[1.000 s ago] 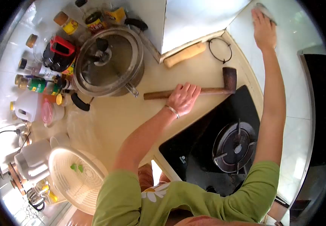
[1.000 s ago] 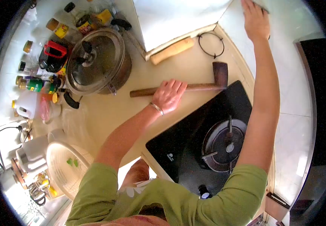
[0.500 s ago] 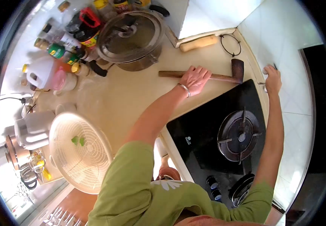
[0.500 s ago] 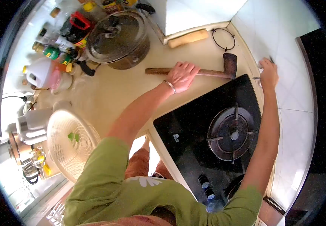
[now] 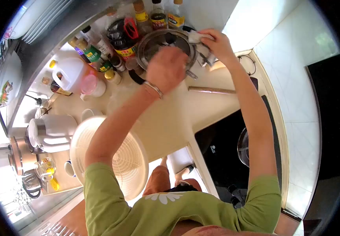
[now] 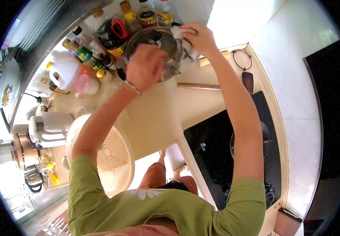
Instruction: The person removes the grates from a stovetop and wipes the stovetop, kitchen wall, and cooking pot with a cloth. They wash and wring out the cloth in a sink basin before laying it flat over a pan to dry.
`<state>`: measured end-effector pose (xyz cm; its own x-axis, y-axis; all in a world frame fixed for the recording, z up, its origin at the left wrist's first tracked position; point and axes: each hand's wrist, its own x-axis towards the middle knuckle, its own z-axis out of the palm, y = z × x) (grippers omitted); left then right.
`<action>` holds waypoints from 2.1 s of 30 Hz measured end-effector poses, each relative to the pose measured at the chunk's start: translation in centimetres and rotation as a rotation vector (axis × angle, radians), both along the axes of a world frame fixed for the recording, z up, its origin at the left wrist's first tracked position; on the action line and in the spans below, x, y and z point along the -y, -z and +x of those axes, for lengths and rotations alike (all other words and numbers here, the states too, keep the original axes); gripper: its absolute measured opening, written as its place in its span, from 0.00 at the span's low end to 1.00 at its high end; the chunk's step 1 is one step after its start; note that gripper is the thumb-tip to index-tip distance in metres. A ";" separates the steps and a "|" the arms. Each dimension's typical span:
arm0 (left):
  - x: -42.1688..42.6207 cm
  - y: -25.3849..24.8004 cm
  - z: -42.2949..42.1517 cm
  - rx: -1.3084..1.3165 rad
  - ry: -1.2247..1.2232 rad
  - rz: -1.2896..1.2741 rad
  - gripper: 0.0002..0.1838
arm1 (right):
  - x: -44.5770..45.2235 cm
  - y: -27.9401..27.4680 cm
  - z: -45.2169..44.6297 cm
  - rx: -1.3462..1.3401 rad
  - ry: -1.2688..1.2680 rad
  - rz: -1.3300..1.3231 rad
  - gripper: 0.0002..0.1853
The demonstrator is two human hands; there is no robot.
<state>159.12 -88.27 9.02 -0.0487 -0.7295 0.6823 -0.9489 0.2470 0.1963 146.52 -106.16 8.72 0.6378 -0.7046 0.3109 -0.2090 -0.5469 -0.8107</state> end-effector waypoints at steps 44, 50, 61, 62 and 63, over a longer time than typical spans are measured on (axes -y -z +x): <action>5.9 4.8 5.0 0.231 -0.177 0.064 0.03 | 6.4 2.6 16.9 -0.691 -0.605 -0.343 0.15; 6.0 4.5 5.2 0.282 -0.172 0.104 0.03 | 8.1 4.7 11.8 -0.692 -0.235 -0.312 0.22; 6.3 3.1 5.8 0.278 -0.148 0.376 0.08 | -4.6 3.2 4.6 -0.505 -0.011 -0.512 0.11; 6.6 3.1 6.2 0.268 -0.119 0.432 0.10 | -5.5 3.1 4.3 -0.543 -0.064 -0.521 0.11; 6.9 2.8 6.5 0.271 -0.109 0.434 0.10 | -6.5 3.4 4.2 -0.544 -0.055 -0.515 0.11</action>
